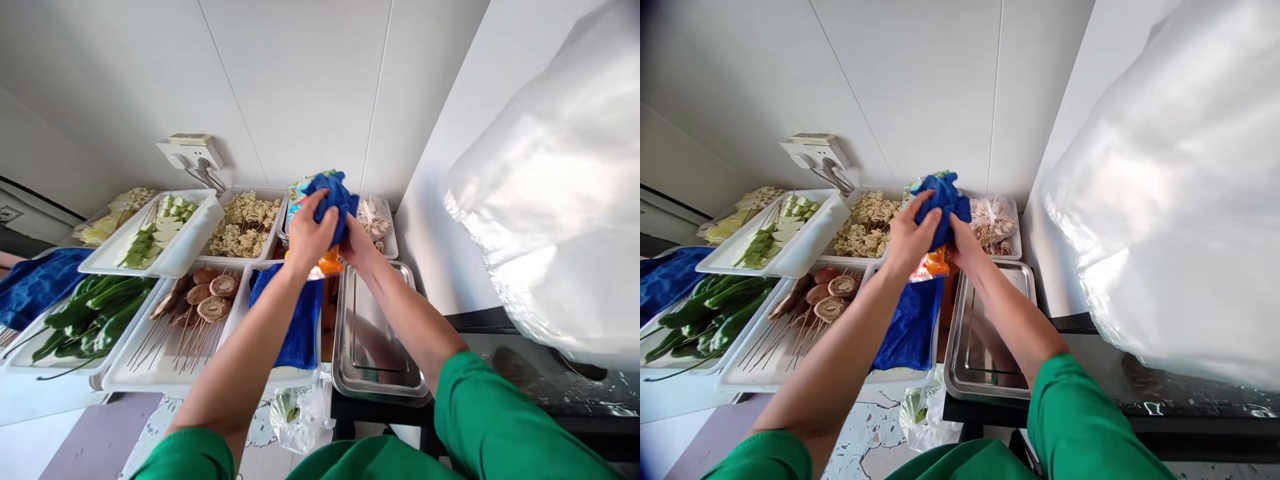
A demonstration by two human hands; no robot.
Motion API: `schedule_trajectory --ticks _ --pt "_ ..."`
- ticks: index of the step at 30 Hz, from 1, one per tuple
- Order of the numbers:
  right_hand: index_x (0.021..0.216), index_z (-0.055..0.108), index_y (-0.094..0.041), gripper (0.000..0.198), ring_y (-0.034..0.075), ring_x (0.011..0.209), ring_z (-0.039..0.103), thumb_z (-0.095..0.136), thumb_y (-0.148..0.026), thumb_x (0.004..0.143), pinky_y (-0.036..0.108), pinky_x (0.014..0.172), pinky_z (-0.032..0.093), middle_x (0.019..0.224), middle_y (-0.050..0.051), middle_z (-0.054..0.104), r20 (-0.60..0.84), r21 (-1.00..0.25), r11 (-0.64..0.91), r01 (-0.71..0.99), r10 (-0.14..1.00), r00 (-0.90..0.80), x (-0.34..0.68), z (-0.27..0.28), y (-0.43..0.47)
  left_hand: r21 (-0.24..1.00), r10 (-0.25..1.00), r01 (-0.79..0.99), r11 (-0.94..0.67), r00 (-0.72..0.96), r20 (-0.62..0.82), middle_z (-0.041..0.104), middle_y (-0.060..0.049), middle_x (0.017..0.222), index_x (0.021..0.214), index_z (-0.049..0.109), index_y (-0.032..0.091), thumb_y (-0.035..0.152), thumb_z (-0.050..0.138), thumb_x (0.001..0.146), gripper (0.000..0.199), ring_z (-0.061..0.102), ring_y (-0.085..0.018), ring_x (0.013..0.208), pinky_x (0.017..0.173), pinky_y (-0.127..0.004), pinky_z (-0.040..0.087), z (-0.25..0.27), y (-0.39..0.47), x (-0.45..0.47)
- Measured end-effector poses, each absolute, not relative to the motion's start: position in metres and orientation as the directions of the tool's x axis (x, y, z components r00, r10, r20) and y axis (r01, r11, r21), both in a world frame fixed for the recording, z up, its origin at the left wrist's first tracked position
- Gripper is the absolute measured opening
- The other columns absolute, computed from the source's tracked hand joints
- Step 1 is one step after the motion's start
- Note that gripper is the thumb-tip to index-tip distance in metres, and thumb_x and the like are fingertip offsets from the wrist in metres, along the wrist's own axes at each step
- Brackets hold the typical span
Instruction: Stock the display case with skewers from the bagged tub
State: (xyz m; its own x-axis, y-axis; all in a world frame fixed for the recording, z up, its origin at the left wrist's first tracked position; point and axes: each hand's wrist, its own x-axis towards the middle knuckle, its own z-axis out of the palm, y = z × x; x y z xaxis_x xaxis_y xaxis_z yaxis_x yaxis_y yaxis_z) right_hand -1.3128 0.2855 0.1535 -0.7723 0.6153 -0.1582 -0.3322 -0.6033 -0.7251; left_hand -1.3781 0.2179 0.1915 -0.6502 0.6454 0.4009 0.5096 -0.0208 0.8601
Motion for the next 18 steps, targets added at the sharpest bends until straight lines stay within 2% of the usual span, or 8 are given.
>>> schedule_trajectory --ticks 5,8,12,14,15,16,18 --pt "0.095 0.063 -0.018 0.034 0.021 0.093 0.063 0.065 -0.041 0.070 0.033 0.084 0.051 0.091 0.002 0.070 -0.263 -0.725 -0.589 -0.358 0.717 -0.646 -1.192 0.121 0.236 0.830 0.753 0.557 -0.007 -0.543 0.371 0.064 -0.004 0.114 0.117 0.059 0.020 0.024 0.056 0.080 0.037 0.056 -0.022 0.108 0.099 -0.037 0.041 0.184 0.160 -1.266" --pt "0.086 0.064 -0.020 0.033 0.023 0.088 0.063 0.068 -0.044 0.064 0.036 0.082 0.051 0.085 0.003 0.070 -0.357 -0.722 -0.635 -0.274 0.682 -0.638 -1.140 0.084 0.223 0.846 0.754 0.530 0.062 -0.580 0.308 0.062 -0.006 0.116 0.120 0.057 0.020 0.026 0.053 0.082 0.039 0.051 -0.023 0.112 0.101 -0.040 0.039 0.151 0.148 -1.220" --pt "0.085 0.062 -0.019 0.040 0.023 0.085 0.063 0.065 -0.052 0.061 0.036 0.077 0.050 0.084 0.006 0.069 -0.417 -0.767 -0.627 -0.139 0.651 -0.635 -1.112 0.046 0.229 0.869 0.740 0.465 0.169 -0.642 0.199 0.061 -0.008 0.118 0.121 0.056 0.019 0.027 0.051 0.082 0.041 0.049 -0.024 0.114 0.101 -0.041 0.038 0.100 0.154 -1.194" --pt "0.086 0.060 -0.018 0.043 0.022 0.077 0.064 0.060 -0.055 0.065 0.035 0.069 0.051 0.079 0.007 0.068 -0.473 -0.809 -0.587 0.030 0.620 -0.626 -1.108 0.040 0.238 0.867 0.757 0.448 0.219 -0.639 0.139 0.061 -0.009 0.119 0.123 0.054 0.017 0.027 0.049 0.082 0.043 0.051 -0.023 0.113 0.100 -0.039 0.039 0.083 0.159 -1.195" --pt "0.085 0.059 -0.018 0.042 0.022 0.070 0.064 0.057 -0.056 0.067 0.035 0.063 0.051 0.073 0.006 0.066 -0.525 -0.821 -0.544 0.175 0.599 -0.604 -1.108 0.041 0.243 0.853 0.774 0.459 0.249 -0.624 0.110 0.061 -0.011 0.118 0.124 0.054 0.015 0.027 0.049 0.082 0.043 0.053 -0.023 0.111 0.099 -0.039 0.040 0.077 0.160 -1.197" --pt "0.082 0.059 -0.017 0.041 0.021 0.063 0.063 0.054 -0.056 0.070 0.034 0.058 0.050 0.066 0.006 0.064 -0.574 -0.817 -0.458 0.350 0.590 -0.568 -1.107 0.043 0.248 0.826 0.795 0.489 0.278 -0.600 0.088 0.062 -0.012 0.117 0.123 0.054 0.014 0.026 0.049 0.082 0.043 0.054 -0.024 0.110 0.099 -0.039 0.041 0.074 0.161 -1.199" --pt "0.076 0.059 -0.016 0.035 0.022 0.058 0.062 0.053 -0.050 0.075 0.034 0.056 0.049 0.060 0.007 0.061 -0.555 -0.735 -0.119 0.668 0.671 -0.492 -1.105 0.053 0.255 0.741 0.839 0.593 0.313 -0.538 0.076 0.064 -0.015 0.112 0.117 0.059 0.012 0.027 0.050 0.080 0.041 0.056 -0.027 0.107 0.097 -0.042 0.041 0.072 0.159 -1.206"
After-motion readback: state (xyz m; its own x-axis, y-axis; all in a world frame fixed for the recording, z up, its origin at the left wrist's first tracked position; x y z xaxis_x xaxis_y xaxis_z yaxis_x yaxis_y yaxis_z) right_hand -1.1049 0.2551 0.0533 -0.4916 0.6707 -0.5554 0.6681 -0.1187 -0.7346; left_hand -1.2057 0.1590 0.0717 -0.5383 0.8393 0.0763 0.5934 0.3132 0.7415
